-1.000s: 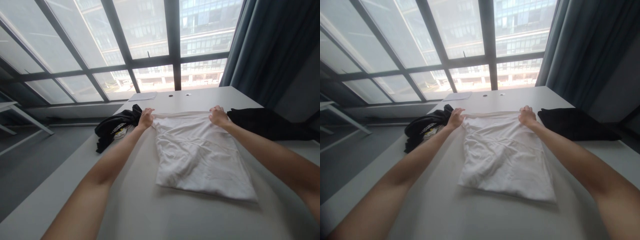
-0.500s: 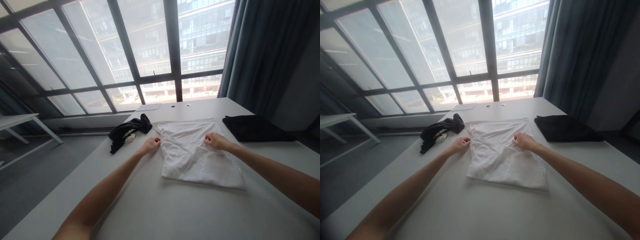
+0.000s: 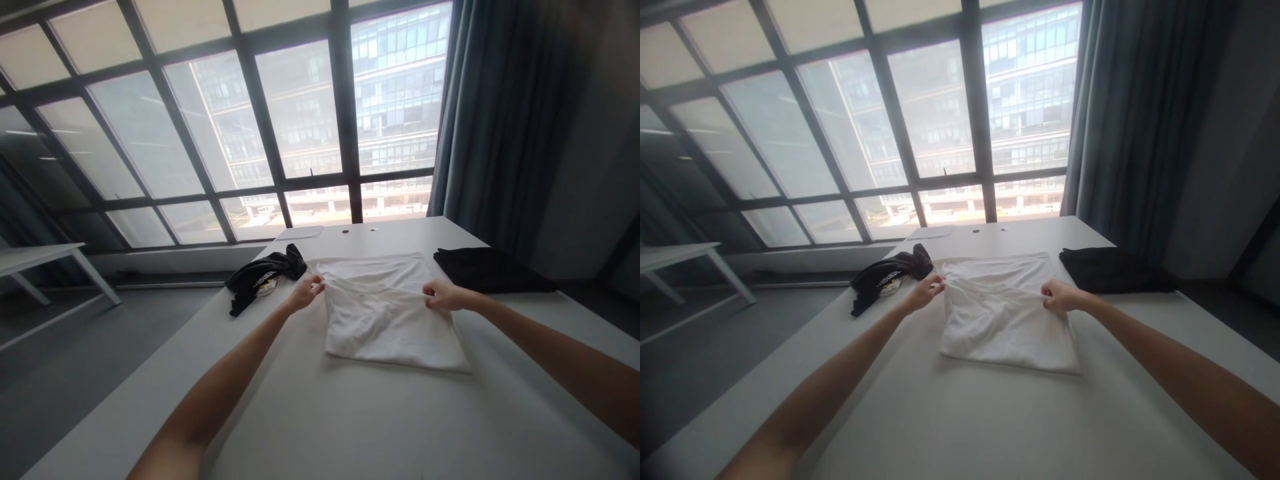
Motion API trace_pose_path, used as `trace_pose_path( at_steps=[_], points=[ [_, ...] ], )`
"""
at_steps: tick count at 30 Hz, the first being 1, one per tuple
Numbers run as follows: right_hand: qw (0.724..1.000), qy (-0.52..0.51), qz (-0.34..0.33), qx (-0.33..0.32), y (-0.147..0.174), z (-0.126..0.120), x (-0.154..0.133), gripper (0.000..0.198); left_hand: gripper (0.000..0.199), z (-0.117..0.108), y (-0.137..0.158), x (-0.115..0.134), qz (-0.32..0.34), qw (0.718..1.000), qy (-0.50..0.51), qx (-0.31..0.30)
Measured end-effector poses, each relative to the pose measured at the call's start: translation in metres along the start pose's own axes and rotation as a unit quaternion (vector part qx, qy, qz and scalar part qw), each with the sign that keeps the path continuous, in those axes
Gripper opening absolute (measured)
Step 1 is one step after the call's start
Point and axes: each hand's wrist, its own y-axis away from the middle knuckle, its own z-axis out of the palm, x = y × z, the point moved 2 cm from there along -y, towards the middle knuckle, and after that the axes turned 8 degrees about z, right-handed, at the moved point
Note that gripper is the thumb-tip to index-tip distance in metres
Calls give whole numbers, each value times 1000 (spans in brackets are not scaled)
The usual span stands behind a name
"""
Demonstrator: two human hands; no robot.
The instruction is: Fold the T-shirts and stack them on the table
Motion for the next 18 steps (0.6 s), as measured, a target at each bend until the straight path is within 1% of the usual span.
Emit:
trace_pose_path(
  at_steps=[4,10,13,15,18],
  points=[
    [994,-12,-57,88,19,-15,-3,8,31,-15,-3,20,18,1000,14,19],
    [980,-5,-113,166,55,-39,-12,16,24,-42,-9,57,59,994,3,95],
    [972,-10,-131,195,76,-53,-17,17,23,-55,-6,73,81,990,1,114],
    [969,-12,-146,197,94,-60,-22,18,24,-66,3,86,89,990,-22,105],
    [970,-22,-185,159,125,-61,-30,19,27,-82,30,108,106,991,-72,44]
  ],
)
